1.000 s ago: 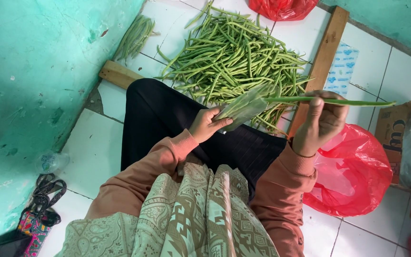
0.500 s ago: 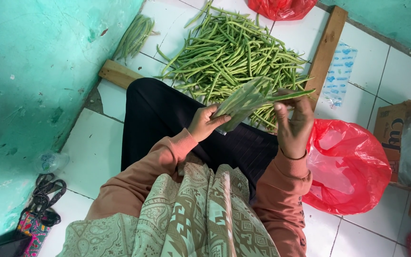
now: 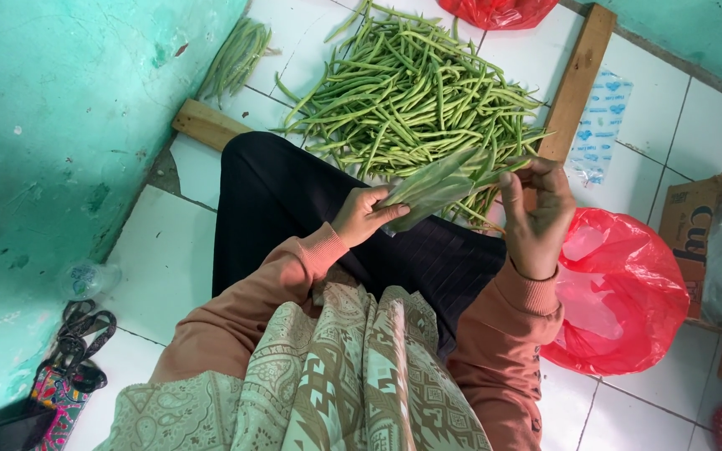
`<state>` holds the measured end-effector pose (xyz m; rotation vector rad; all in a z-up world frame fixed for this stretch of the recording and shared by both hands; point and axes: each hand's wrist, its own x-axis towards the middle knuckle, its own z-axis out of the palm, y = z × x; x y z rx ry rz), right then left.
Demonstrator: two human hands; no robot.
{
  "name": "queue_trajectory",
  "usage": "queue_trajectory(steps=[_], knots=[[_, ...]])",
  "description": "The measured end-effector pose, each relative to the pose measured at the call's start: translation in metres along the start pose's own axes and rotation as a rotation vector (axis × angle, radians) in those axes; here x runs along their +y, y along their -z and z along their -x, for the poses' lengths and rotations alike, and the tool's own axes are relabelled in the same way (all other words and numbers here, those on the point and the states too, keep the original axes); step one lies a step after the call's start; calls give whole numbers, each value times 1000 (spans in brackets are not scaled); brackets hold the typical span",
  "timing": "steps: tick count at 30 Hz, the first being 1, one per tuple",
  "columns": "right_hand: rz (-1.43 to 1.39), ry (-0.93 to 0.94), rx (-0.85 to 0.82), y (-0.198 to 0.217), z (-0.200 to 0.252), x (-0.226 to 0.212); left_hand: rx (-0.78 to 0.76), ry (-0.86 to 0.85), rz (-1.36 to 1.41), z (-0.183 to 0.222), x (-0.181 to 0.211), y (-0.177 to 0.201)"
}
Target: The person fills small plastic bags with green beans by hand, gathering several beans at a time from a large pile on the floor and placing them into the bags.
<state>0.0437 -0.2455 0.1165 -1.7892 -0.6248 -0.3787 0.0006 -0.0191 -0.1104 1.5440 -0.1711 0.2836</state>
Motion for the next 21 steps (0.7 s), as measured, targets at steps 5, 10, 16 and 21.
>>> queue_trajectory(steps=[5,10,16,21], knots=[[111,26,-41,0,-2,2,-6,-2,27,-2,8,2],[197,122,-92,-4,-10,-7,1,-7,30,1,-11,1],[265,91,-185,-11,-12,-22,13,5,33,2,-9,0],[240,107,-152,-11,-13,-16,9,5,19,3,-22,-1]])
